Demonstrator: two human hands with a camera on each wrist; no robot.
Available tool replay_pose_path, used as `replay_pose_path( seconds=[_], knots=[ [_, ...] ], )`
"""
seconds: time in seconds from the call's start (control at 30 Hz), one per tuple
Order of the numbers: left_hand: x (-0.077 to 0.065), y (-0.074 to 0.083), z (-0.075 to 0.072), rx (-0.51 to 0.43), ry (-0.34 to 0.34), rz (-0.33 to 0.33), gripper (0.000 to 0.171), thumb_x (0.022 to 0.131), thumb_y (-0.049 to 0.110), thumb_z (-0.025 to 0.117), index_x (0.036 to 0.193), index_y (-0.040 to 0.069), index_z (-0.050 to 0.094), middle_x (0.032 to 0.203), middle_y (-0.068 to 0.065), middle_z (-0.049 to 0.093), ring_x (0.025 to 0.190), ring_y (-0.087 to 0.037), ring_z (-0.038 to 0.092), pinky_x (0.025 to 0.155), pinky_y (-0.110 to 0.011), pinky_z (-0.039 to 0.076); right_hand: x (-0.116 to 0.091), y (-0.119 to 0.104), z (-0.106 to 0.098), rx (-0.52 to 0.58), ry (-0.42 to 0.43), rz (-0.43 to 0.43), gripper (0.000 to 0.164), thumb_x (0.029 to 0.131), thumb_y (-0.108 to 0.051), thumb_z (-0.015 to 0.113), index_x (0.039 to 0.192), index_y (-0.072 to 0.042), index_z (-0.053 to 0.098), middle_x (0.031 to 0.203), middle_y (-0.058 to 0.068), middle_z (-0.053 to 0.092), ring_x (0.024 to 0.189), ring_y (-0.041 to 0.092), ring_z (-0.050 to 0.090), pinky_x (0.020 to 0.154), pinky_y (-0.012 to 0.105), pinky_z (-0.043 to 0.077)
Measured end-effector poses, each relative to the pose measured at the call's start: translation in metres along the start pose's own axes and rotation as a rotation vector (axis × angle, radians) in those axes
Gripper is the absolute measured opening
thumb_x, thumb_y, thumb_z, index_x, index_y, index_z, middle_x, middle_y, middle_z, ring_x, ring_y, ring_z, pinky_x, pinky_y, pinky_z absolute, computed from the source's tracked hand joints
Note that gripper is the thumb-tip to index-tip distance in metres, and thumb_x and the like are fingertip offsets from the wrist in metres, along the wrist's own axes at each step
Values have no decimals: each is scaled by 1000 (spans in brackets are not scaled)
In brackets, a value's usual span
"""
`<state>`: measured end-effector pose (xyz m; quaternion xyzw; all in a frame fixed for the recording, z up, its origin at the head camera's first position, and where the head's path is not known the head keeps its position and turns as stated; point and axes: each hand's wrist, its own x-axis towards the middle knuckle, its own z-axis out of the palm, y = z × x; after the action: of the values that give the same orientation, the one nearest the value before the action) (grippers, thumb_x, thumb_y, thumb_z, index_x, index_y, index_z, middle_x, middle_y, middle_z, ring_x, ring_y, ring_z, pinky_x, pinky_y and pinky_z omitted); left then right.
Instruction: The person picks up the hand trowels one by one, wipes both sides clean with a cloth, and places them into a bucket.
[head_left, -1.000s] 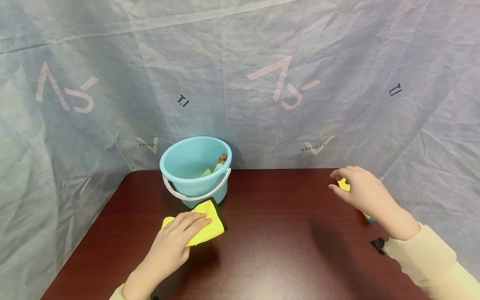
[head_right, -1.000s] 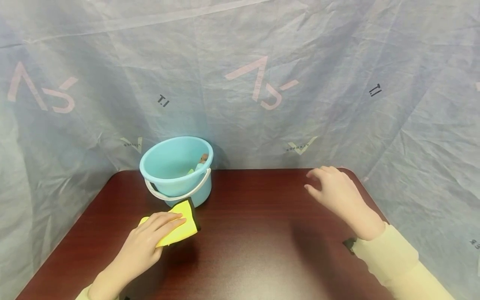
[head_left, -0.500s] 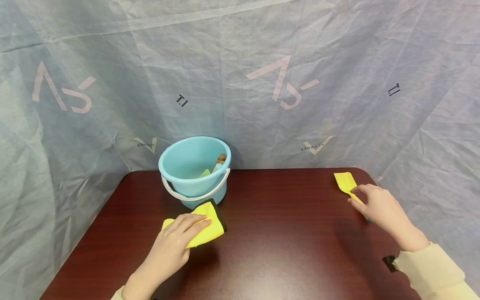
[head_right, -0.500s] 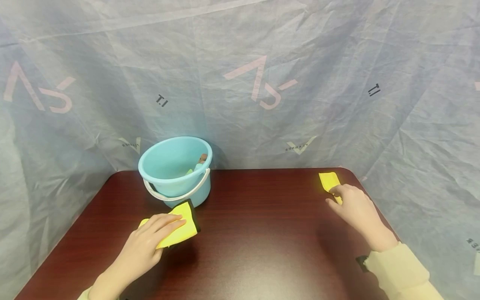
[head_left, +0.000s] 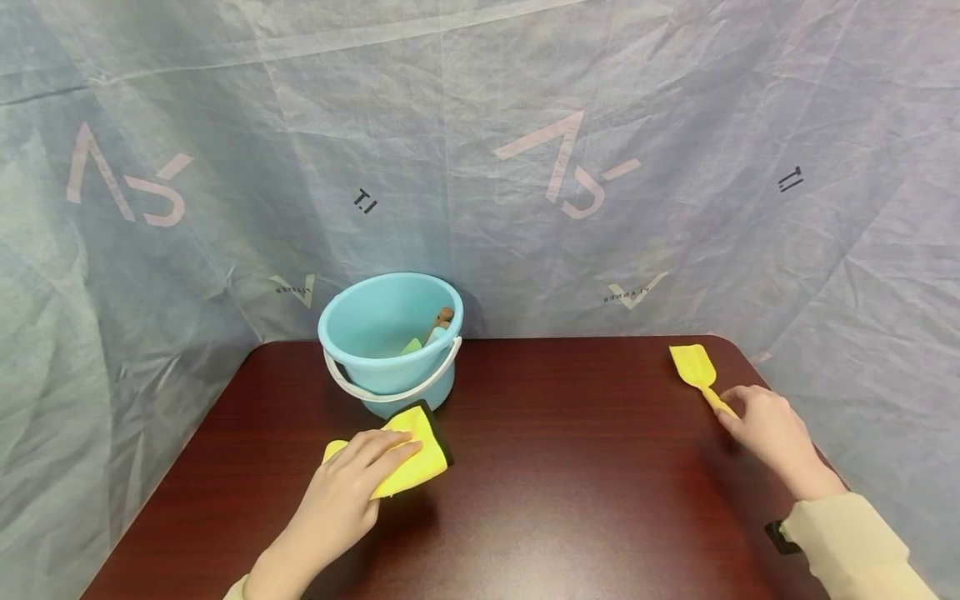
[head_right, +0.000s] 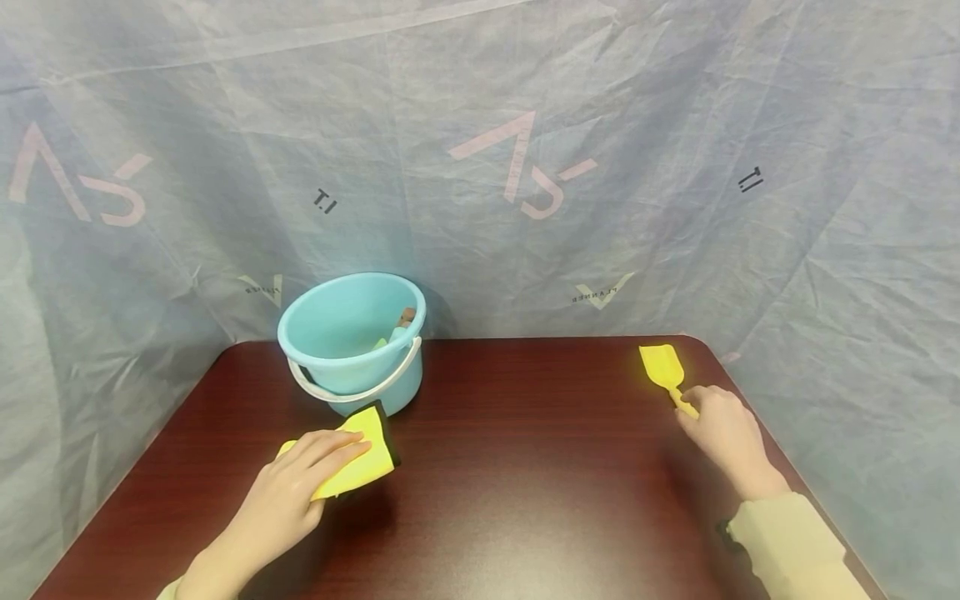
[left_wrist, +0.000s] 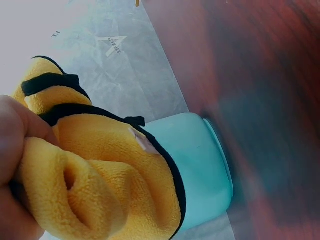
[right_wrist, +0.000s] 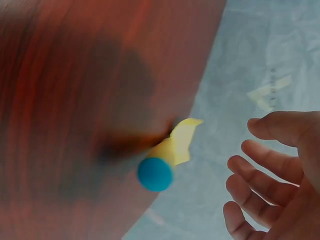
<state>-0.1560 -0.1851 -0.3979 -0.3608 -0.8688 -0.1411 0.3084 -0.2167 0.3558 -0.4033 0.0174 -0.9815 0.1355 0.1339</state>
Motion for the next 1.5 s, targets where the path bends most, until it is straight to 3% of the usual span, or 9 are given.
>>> replay_pose_path(
  seconds=[0.23, 0.5, 0.87, 1.03, 1.33, 1.5],
  knots=[
    [-2, 1, 1, 0, -15, -6, 77, 52, -15, 44, 118, 22, 57, 117, 4, 55, 106, -16, 49, 72, -35, 48, 7, 23, 18, 2, -6, 35, 27, 77, -20, 60, 94, 1, 63, 89, 22, 61, 74, 36, 55, 54, 47, 42],
    [-1, 0, 1, -13, -1, 5, 76, 53, -13, 37, 118, 21, 58, 117, 3, 55, 106, -17, 50, 71, -36, 48, 20, 42, 38, 11, -66, 78, 31, 77, -20, 59, 94, 6, 60, 86, 23, 61, 66, 28, 55, 52, 43, 44],
    [-2, 1, 1, -2, -18, -2, 76, 53, -13, 39, 118, 21, 57, 117, 4, 55, 106, -17, 49, 71, -35, 48, 32, 49, 46, 5, -170, 161, 32, 76, -23, 55, 92, 5, 58, 72, 15, 57, 56, 20, 47, 45, 33, 37],
    [-3, -1, 1, -4, -13, -5, 76, 53, -13, 36, 118, 22, 57, 116, 4, 55, 106, -16, 50, 71, -35, 47, 35, 51, 50, 6, -230, 196, 34, 78, -28, 55, 91, 4, 58, 72, 14, 57, 57, 21, 47, 45, 35, 37],
    [-4, -2, 2, -12, -11, -6, 74, 55, -11, 34, 118, 22, 57, 116, 4, 55, 106, -16, 49, 70, -36, 48, 41, 48, 50, -5, -286, 254, 25, 79, -27, 52, 71, -4, 54, 60, 8, 47, 53, 20, 44, 44, 33, 35],
    [-4, -2, 2, -2, -14, -10, 74, 55, -12, 37, 118, 22, 57, 116, 4, 55, 106, -16, 49, 70, -35, 48, 44, 48, 47, -21, -333, 299, 27, 79, -29, 51, 71, -3, 51, 63, 11, 47, 55, 23, 45, 45, 35, 35]
  ],
)
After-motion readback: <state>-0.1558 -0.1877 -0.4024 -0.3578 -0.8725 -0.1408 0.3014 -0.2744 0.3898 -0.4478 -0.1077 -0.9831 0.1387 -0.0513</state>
